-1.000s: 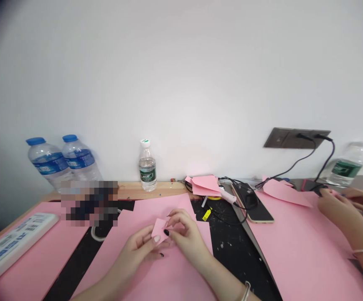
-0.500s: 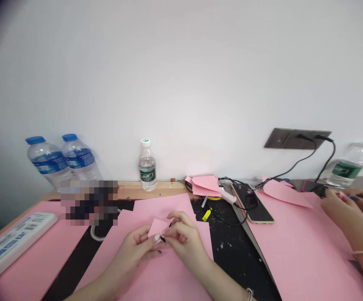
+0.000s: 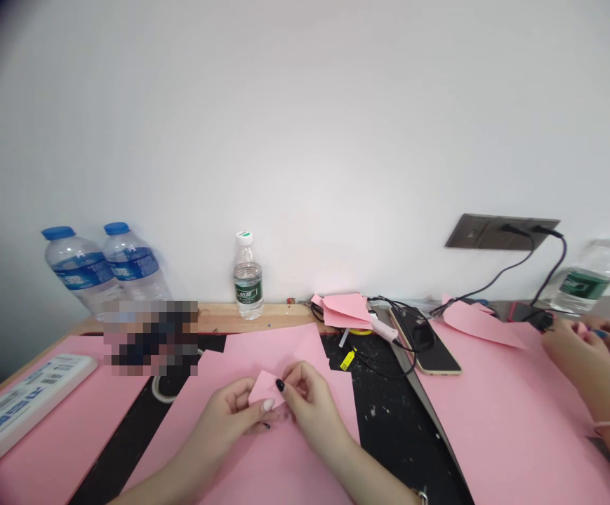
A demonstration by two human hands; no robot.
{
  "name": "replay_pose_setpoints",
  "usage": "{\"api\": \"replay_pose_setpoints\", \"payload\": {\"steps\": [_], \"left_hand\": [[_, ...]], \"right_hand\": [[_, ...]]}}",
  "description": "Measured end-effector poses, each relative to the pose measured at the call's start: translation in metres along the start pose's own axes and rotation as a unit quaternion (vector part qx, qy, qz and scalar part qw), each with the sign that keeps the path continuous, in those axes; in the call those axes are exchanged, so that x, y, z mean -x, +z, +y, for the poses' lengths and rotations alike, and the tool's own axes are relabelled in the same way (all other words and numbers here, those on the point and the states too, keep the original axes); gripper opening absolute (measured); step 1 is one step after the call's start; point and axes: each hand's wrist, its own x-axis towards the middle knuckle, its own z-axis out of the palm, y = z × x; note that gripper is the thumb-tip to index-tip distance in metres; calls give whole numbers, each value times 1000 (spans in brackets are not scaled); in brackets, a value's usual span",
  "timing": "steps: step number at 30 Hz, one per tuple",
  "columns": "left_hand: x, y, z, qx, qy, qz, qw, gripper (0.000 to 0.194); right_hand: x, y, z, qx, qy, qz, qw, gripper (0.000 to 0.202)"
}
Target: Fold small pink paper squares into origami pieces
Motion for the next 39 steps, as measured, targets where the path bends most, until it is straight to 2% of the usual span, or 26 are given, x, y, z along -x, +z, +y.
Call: {"api": "replay_pose_setpoints", "payload": {"steps": [5,10,16,24,29,35,39], "left_hand": [[-1,0,-1,-4,-1,6,1000,20],[-2,-2,-3,-3,-4,-1,1000,24],[1,-2,-3,2,8,-39,999,26],[-5,-4,-14,-38,47,-23,998,25],[-4,-6,-12,-36,56,-2,998,26],[-2,-4,-4,-14,28,5,999,22],[0,-3,-7,-25,24,-11,999,21]], "right_hand": [[1,1,6,-12,53,3,999,28],[1,-1,7,42,60,-34,997,35],[2,-3,8,49,42,-27,998,33],[2,-6,1,117,12,-8,993,30],[3,-6,4,68,25,-20,997,27],[3,-7,4,47,8,0,999,21],[3,-9,3,70,0,-16,997,20]]}}
